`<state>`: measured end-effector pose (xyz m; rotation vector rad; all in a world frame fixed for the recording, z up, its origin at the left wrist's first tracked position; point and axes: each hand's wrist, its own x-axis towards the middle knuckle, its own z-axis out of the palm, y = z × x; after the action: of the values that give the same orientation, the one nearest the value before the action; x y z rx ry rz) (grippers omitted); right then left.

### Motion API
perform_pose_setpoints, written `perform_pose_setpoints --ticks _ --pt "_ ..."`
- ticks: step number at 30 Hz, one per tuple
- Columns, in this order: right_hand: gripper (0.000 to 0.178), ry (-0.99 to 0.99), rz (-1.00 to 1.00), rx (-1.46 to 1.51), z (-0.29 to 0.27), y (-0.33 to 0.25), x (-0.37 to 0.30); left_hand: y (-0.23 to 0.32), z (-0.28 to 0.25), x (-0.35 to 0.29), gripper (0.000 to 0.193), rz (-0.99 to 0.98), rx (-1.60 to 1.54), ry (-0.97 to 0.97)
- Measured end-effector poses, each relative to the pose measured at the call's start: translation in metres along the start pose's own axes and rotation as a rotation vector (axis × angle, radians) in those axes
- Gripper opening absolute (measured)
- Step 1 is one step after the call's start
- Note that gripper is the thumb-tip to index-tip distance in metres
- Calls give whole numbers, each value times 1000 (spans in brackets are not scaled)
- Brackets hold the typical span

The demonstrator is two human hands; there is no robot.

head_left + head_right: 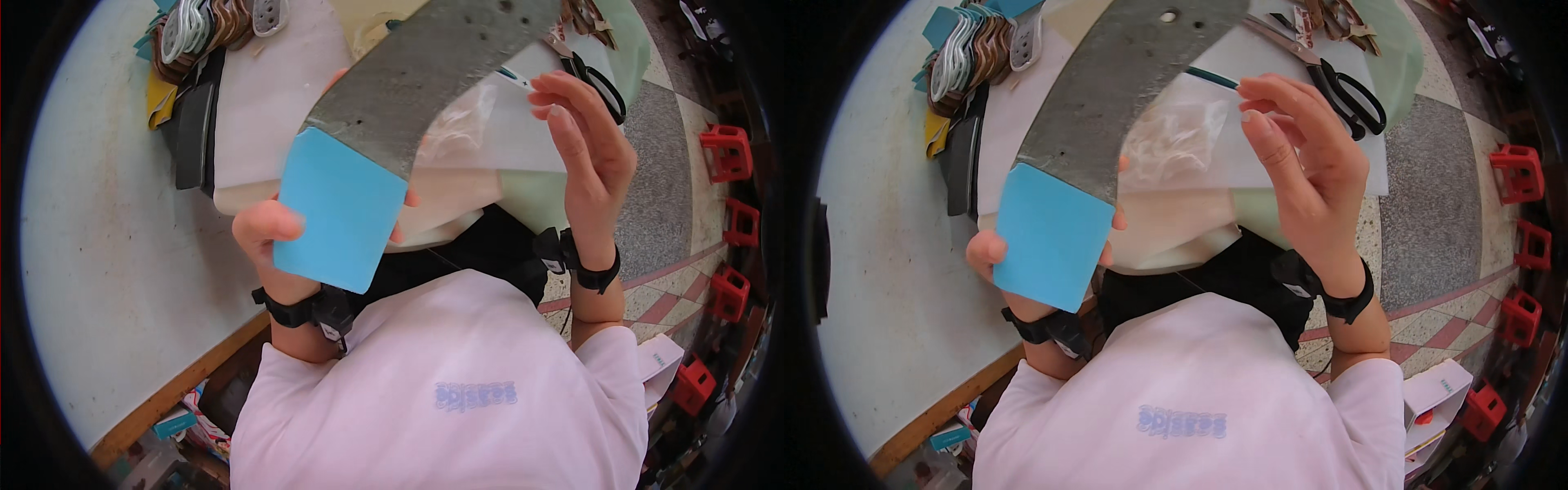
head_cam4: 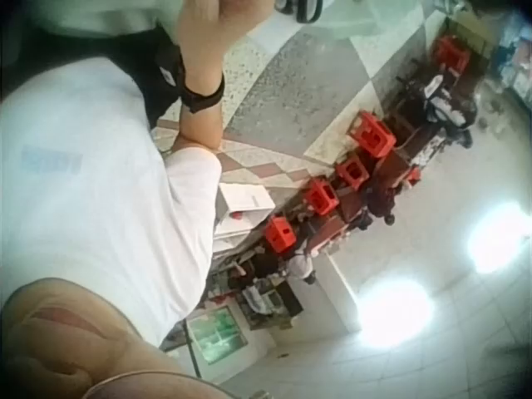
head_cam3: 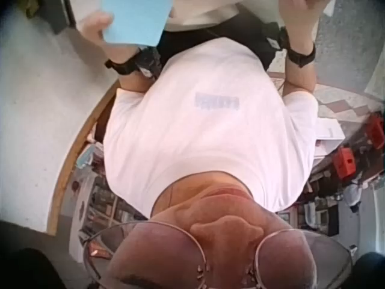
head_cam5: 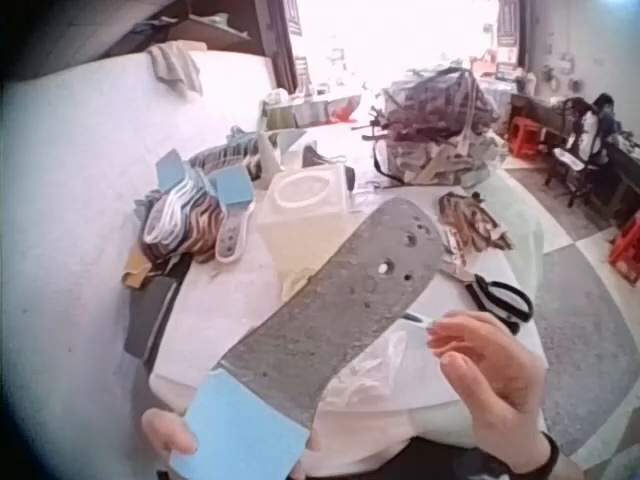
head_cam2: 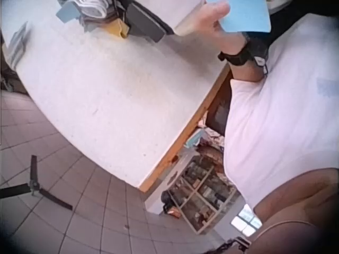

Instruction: The person applies glue to the edge of a shoe insole using a brush, then picks up a white strip and presses it along the glued edge by hand. After wrapping the strip around the perimeter, they press the material firmly against the surface.

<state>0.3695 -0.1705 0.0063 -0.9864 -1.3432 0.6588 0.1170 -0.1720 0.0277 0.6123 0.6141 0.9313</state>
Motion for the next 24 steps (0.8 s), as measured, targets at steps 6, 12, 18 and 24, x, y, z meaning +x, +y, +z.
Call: perform_pose_setpoints --ticks 6,12,18,24 --pt "30 -47 227 624 -3 -5 1 -8 18 7 101 17 93 -3" --pt "32 -143 237 586 -4 -14 19 9 10 10 86 -201 -42 -7" --pt "22 -37 184 44 -1 -6 36 42 -11 5 90 5 51 22" --pt "24 48 -231 -655 -14 27 30 47 -72 4 97 216 -37 -40"
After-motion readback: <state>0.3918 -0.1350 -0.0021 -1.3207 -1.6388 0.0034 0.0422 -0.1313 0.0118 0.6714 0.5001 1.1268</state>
